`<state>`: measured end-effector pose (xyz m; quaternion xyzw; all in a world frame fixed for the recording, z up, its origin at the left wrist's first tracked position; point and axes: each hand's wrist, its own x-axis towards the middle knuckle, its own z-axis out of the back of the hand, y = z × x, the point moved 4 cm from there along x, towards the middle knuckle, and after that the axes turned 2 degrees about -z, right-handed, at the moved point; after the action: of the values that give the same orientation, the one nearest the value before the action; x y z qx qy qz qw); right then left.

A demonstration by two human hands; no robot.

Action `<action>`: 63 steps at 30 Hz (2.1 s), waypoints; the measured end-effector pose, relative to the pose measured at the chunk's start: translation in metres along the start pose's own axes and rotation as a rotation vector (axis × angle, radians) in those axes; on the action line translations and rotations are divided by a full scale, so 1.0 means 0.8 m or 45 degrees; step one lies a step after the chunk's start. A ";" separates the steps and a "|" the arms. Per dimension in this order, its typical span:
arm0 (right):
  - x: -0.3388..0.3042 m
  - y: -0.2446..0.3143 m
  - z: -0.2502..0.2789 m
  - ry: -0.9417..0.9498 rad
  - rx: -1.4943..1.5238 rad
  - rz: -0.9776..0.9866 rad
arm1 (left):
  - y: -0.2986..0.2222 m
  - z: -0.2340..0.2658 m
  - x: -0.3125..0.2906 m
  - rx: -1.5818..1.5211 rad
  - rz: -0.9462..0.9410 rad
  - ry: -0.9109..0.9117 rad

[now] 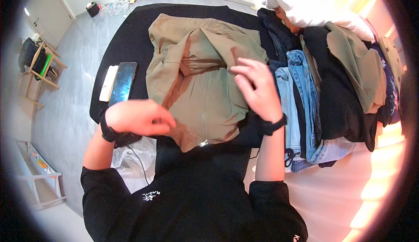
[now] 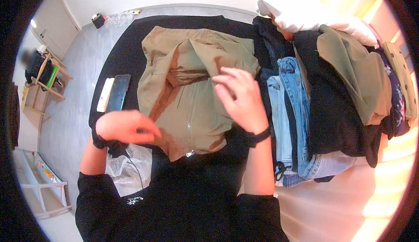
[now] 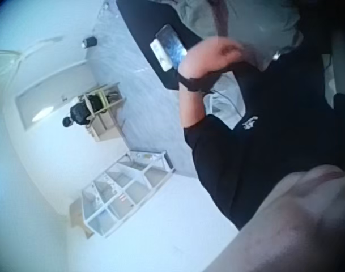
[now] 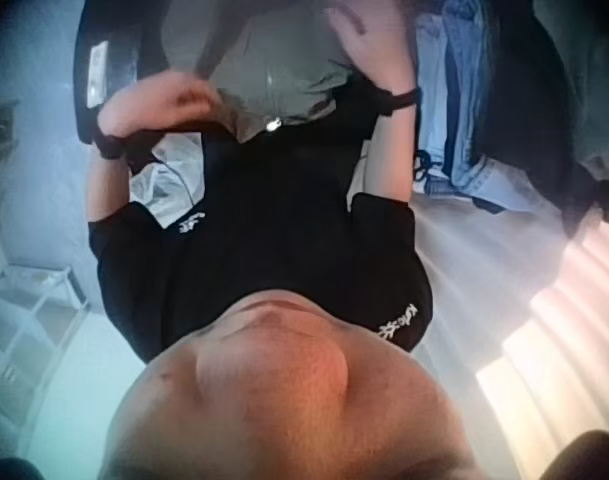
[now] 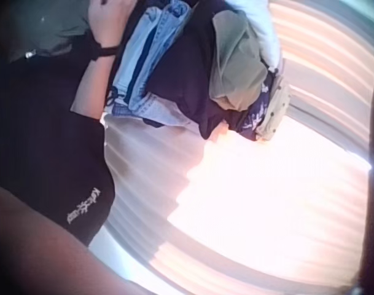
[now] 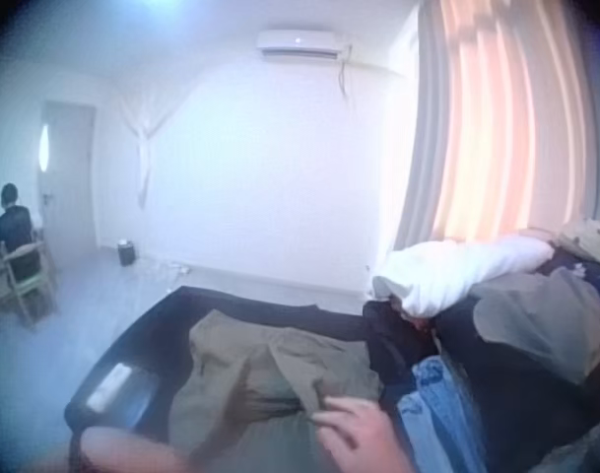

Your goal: Folding several jackets and placing them into a clear plastic bag.

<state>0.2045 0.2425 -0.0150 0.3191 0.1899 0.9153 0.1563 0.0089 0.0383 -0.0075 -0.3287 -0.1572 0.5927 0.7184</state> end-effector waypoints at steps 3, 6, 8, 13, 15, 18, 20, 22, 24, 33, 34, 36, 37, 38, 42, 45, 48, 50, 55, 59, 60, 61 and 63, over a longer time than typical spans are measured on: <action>-0.020 0.006 -0.019 0.075 -0.034 -0.161 | 0.017 0.014 0.016 0.074 -0.034 -0.467; -0.018 -0.005 -0.039 0.005 0.072 -0.280 | 0.056 0.030 0.031 0.249 0.042 -0.722; -0.024 -0.024 -0.033 -0.156 0.246 -0.409 | 0.086 0.022 0.040 0.333 0.214 -0.879; -0.064 -0.014 0.036 -0.641 0.019 -0.604 | 0.105 0.016 0.041 0.128 0.383 -0.844; -0.101 -0.016 0.048 -0.645 0.019 -0.646 | 0.110 0.019 0.038 -0.026 0.430 -0.787; -0.139 0.002 0.069 -0.214 -0.232 -1.067 | 0.111 0.042 0.002 0.158 0.451 -1.116; -0.160 -0.001 0.066 0.132 0.037 -1.213 | 0.117 0.059 -0.024 0.209 0.638 -1.184; -0.138 0.021 0.078 0.024 -0.030 -1.035 | 0.122 0.068 -0.033 0.239 0.651 -1.139; -0.103 0.037 0.074 -0.230 0.068 -0.628 | 0.122 0.070 -0.020 0.326 0.464 -1.090; -0.026 0.000 -0.058 0.392 -0.120 -0.262 | 0.130 0.059 0.073 0.377 0.659 -0.815; -0.023 -0.004 -0.046 0.208 -0.083 -0.325 | 0.132 0.067 0.057 0.186 0.412 -0.977; -0.012 -0.007 -0.007 -0.141 -0.052 -0.417 | 0.134 0.085 0.013 -0.082 0.189 -1.271; -0.007 -0.007 0.022 -0.388 -0.021 -0.365 | 0.133 0.096 -0.008 -0.162 0.206 -1.401; -0.006 -0.008 0.049 -0.656 -0.101 -0.319 | 0.145 0.103 -0.028 -0.214 0.208 -1.581; -0.010 -0.025 0.099 -1.158 0.040 -0.543 | 0.185 0.112 -0.098 -0.538 0.349 -1.977; -0.003 0.012 0.082 -1.165 -0.131 -0.313 | 0.237 0.089 -0.143 -0.639 0.432 -2.268; 0.012 0.065 0.051 -0.693 -0.260 0.172 | 0.239 0.077 -0.173 0.159 0.591 -2.531; 0.023 0.066 -0.001 -0.104 0.498 -0.117 | 0.154 0.087 -0.142 1.211 0.732 -2.234; 0.049 0.028 -0.124 0.525 0.646 -0.092 | 0.098 0.080 0.006 0.042 0.036 -1.239; 0.054 0.017 -0.170 0.561 0.214 0.191 | 0.130 0.034 0.089 0.083 0.133 -0.751; 0.055 0.019 -0.168 0.518 0.112 0.245 | 0.138 0.023 0.099 0.012 0.236 -0.643; 0.054 0.021 -0.167 0.518 0.109 0.253 | 0.145 0.013 0.105 -0.059 0.338 -0.533; 0.049 0.024 -0.166 0.511 0.020 0.191 | 0.152 0.012 0.105 0.033 0.338 -0.603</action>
<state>0.0866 0.2087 -0.0823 0.1447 0.2003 0.9680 0.0442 -0.0676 0.1309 -0.0943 -0.1895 -0.2688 0.7440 0.5816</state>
